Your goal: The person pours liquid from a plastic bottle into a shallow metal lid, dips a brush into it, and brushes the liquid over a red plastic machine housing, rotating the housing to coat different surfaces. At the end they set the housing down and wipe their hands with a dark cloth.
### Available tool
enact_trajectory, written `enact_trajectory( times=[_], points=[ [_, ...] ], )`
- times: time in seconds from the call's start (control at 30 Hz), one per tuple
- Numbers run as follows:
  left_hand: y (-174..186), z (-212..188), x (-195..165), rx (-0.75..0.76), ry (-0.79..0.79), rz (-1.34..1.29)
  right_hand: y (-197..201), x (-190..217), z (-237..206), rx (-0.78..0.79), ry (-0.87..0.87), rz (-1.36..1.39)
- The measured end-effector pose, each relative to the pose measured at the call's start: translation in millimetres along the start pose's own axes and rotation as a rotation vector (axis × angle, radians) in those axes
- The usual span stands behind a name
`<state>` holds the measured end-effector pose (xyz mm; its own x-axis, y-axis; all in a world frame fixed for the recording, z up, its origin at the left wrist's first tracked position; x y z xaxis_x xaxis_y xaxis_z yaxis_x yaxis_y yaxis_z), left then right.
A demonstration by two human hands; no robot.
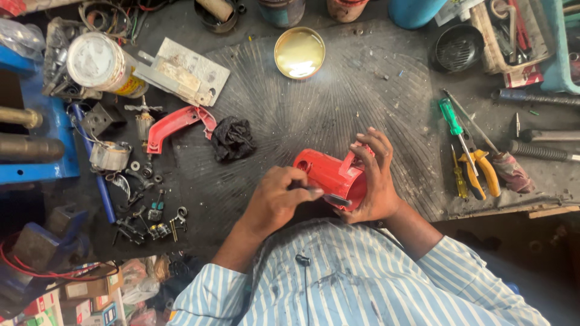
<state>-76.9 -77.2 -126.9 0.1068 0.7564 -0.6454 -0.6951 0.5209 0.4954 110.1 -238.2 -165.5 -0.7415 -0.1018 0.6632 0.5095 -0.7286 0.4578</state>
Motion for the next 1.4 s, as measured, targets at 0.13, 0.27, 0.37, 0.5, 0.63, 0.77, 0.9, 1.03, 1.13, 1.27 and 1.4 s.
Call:
enact_trajectory(
  times=[0.13,0.27,0.37,0.5,0.63,0.77,0.9,1.03,1.13,1.27,1.4],
  points=[
    [3,2,1,-0.038,0.005,0.124,-2,1,-3,0.016,-0.023,0.016],
    [3,11,1,-0.007,-0.055,0.052,0,3,-2,-0.017,0.072,-0.023],
    [4,23,5,0.011,-0.005,0.052,1,4,-1,-0.033,0.077,-0.024],
    [3,26,1,0.051,-0.024,0.037,0,6,0,-0.045,0.126,-0.031],
    [6,25,-9,0.091,-0.003,0.064,2,7,0,-0.039,0.128,-0.021],
    [21,33,-34,0.154,-0.022,0.214,3,15,-3,-0.047,0.148,-0.066],
    [37,39,-80,0.306,0.006,0.352,1,26,-6,-0.135,0.213,-0.161],
    [25,42,-106,0.535,0.048,0.511,-2,28,-10,-0.131,0.262,-0.233],
    [13,49,-107,0.639,0.088,0.550,-3,27,-12,-0.155,0.244,-0.227],
    [13,50,-103,0.748,0.199,0.489,-6,26,-16,-0.179,0.315,-0.268],
    [9,55,-94,0.668,0.253,0.335,-5,21,-18,-0.171,0.280,-0.245]
  ],
)
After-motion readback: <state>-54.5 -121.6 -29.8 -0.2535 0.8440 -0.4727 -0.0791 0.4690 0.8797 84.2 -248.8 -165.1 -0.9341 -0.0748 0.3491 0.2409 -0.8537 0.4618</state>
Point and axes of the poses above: each hand's wrist, its own z-axis towards the middle knuckle, its own y-axis out of the back of the hand, x = y × z, the point moved 3 cm from there along z, towards the middle knuckle, and after that the axes turned 13 degrees about -x, right-handed, at the moved point
